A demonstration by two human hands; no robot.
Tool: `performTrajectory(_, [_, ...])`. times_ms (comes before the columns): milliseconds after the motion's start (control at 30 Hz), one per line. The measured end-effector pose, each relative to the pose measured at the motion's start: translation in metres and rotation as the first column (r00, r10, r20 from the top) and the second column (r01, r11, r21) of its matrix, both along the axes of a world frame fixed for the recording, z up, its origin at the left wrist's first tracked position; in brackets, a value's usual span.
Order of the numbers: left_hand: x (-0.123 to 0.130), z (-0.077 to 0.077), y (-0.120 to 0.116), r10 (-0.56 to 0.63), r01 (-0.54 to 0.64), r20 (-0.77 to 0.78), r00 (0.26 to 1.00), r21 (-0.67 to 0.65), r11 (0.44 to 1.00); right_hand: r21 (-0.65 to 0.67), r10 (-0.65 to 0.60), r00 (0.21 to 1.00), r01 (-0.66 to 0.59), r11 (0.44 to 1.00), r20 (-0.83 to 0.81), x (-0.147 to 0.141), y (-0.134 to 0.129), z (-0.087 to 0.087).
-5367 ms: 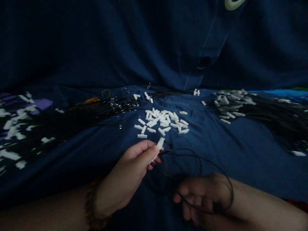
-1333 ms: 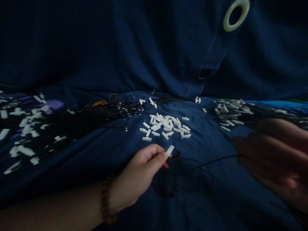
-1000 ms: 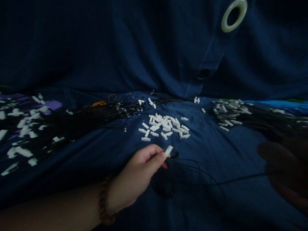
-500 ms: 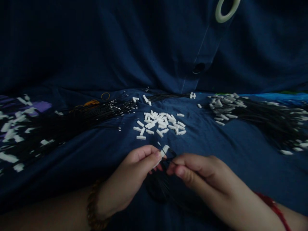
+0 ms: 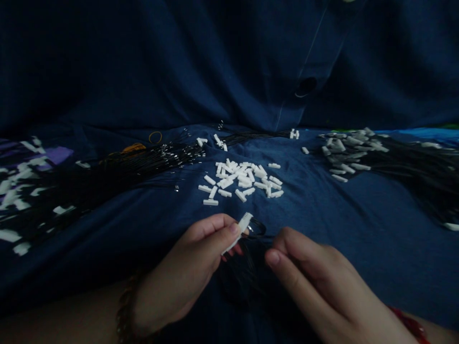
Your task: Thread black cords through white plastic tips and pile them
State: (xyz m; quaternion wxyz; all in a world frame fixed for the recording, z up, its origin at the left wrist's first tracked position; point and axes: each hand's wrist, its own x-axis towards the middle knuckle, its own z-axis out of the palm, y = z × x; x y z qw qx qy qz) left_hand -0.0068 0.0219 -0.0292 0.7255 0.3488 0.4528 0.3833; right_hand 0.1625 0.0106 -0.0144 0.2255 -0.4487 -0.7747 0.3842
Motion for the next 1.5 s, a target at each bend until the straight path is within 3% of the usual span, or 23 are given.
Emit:
performTrajectory(200, [-0.001, -0.002, 0.0, 0.012, -0.012, 0.036, 0.999, -0.007, 1.0, 0.197, 0.086, 0.993, -0.1, 0.975, 0.077, 0.0, 0.002, -0.002])
performTrajectory(633, [-0.003, -0.005, -0.001, 0.015, -0.015, -0.02, 1.0, 0.02, 1.0, 0.182, 0.098, 0.991, -0.114, 0.977, 0.092, 0.0, 0.002, -0.003])
performTrajectory(733, [-0.002, -0.004, -0.001, 0.012, -0.01, -0.046, 0.999, 0.034, 0.999, 0.257, 0.076, 0.988, -0.108, 0.96, 0.132, 0.0, 0.003, -0.003])
performTrajectory(800, [-0.002, -0.004, -0.001, 0.011, -0.008, -0.063, 0.998, 0.042, 0.999, 0.38, 0.052, 0.985, -0.111, 0.918, 0.163, 0.001, 0.003, -0.004])
performTrajectory(933, [-0.002, -0.004, 0.0, -0.001, 0.007, -0.089, 0.996, 0.063, 0.998, 0.644, -0.036, 0.97, -0.131, 0.754, 0.24, 0.007, 0.001, -0.007])
performTrajectory(1067, [-0.001, -0.001, 0.0, -0.017, 0.023, -0.106, 0.994, 0.053, 0.998, 0.778, -0.068, 0.965, -0.16, 0.608, 0.251, 0.009, 0.0, -0.007])
performTrajectory(1300, [-0.001, -0.001, -0.002, -0.002, 0.011, -0.123, 0.992, 0.073, 0.997, 0.83, -0.051, 0.966, -0.188, 0.526, 0.252, 0.005, -0.001, 0.0])
performTrajectory(1500, [-0.002, -0.003, -0.002, -0.006, 0.017, -0.141, 0.99, 0.078, 0.997, 0.832, -0.099, 0.969, -0.141, 0.536, 0.228, 0.005, -0.003, -0.007])
